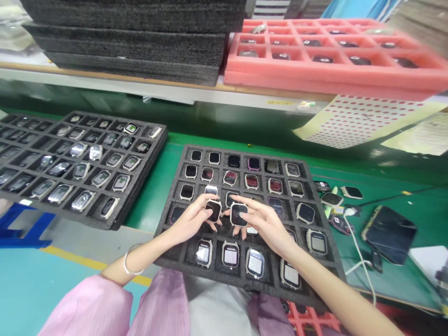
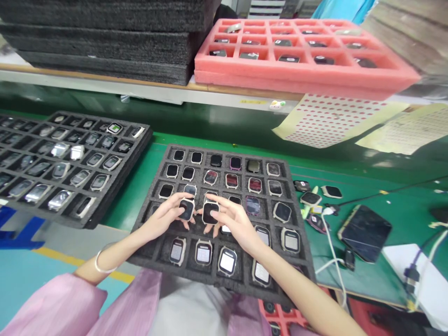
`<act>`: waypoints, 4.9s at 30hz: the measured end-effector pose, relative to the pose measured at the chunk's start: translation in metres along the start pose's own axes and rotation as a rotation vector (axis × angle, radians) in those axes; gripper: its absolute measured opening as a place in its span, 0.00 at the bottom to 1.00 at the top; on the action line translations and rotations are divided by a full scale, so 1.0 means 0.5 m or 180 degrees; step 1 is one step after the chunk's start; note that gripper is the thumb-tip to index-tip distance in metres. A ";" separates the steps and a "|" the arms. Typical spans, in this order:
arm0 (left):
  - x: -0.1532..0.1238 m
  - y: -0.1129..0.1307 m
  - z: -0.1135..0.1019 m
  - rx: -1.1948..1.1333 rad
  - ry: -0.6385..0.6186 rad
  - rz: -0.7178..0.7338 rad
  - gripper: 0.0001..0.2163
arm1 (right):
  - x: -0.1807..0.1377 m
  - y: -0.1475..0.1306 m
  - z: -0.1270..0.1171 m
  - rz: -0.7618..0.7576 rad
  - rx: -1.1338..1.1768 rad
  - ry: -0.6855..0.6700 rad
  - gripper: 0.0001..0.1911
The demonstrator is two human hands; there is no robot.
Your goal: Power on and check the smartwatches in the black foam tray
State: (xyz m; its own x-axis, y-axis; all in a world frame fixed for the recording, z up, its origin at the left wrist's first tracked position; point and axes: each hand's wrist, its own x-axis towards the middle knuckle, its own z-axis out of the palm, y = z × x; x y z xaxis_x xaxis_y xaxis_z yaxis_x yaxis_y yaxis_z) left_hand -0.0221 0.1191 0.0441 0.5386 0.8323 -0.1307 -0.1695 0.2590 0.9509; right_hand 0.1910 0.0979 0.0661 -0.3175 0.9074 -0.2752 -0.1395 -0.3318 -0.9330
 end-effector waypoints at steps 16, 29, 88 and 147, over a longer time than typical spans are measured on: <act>-0.007 0.001 -0.004 0.1672 0.0205 0.0371 0.13 | -0.012 -0.009 0.002 -0.0067 -0.0542 -0.0443 0.20; -0.005 -0.002 -0.002 0.1643 0.0189 0.0347 0.13 | -0.003 0.000 0.002 0.0104 -0.0324 -0.0540 0.28; -0.005 0.006 -0.004 0.1802 0.0085 0.0497 0.13 | -0.007 0.001 0.009 0.0092 -0.0474 -0.0436 0.28; 0.000 -0.005 -0.005 -0.0108 -0.0074 0.0119 0.15 | 0.000 0.011 0.007 -0.0080 -0.0199 0.0051 0.27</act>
State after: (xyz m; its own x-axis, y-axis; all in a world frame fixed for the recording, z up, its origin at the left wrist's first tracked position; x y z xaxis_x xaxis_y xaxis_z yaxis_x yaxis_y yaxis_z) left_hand -0.0240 0.1196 0.0408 0.5505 0.8302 -0.0883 -0.2175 0.2448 0.9449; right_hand 0.1869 0.0952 0.0615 -0.2994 0.9195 -0.2548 -0.0881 -0.2926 -0.9522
